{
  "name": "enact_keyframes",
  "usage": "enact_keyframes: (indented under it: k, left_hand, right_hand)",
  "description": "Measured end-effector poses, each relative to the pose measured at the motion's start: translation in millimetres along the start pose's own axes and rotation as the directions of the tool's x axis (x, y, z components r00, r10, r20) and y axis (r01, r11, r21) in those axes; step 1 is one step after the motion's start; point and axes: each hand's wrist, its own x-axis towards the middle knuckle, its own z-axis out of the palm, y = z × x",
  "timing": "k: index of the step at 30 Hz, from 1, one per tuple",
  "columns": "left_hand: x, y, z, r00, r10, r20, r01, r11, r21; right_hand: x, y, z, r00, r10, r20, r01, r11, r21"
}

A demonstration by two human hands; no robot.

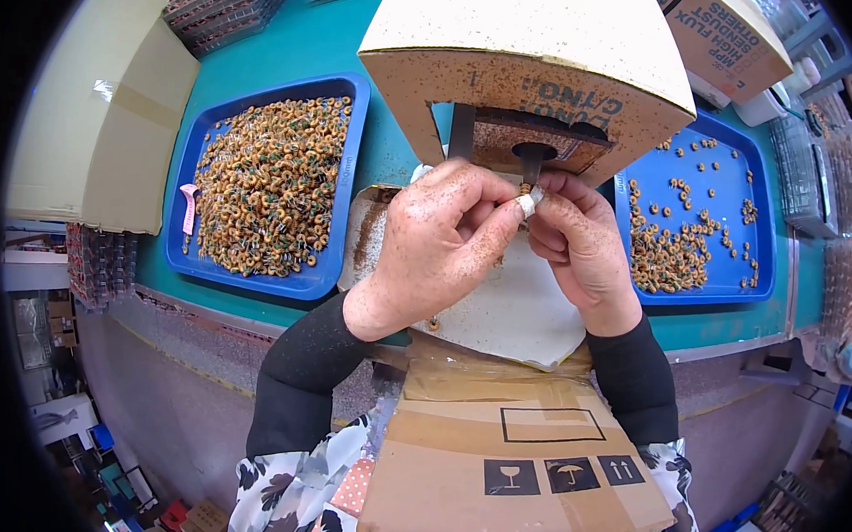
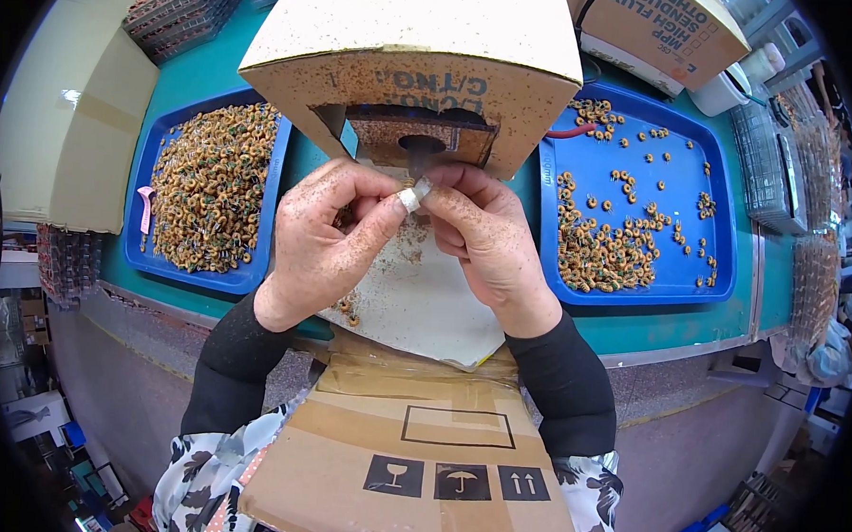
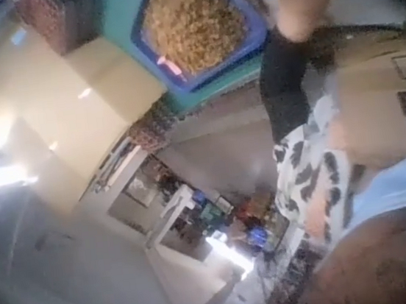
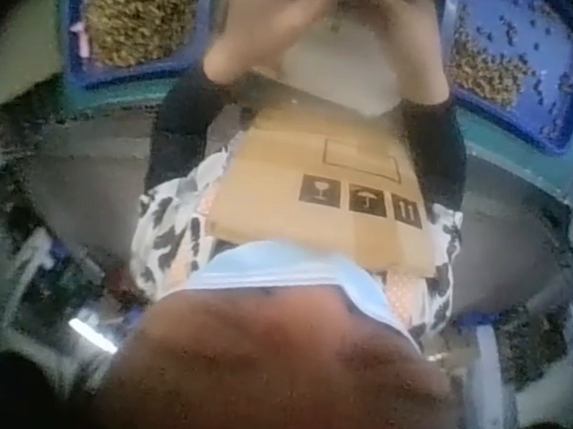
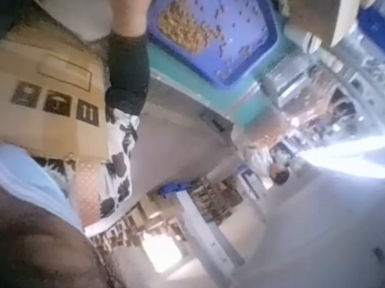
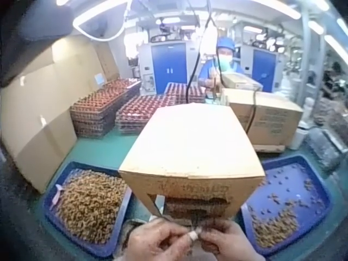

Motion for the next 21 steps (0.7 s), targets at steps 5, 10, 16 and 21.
enact_keyframes:
  k: [5,10,16,21]
  left_hand:
    - [-2.9,2.1,0.7,1.0,-0.005,-0.009,0.005,1.0,0.014]
    - [-6.8,-0.5,2.2,0.998,-0.061,0.0,0.061,0.997,-0.038]
    - [-7.0,-8.3,5.5,0.921,-0.376,0.098,0.389,0.886,-0.254]
    - [-9.4,-30.3,-7.0,0.827,-0.385,0.409,0.504,0.186,-0.844]
  right_hand:
    - [-0.3,-2.5,1.2,1.0,0.022,-0.007,-0.023,0.999,-0.025]
    - [-1.3,-2.6,-1.4,0.999,0.033,0.012,-0.032,0.998,-0.057]
    - [-1.9,4.5,-2.2,0.998,0.035,0.05,-0.035,0.999,-0.001]
    - [-0.9,4.0,2.8,0.997,0.054,0.052,-0.058,0.994,0.09]
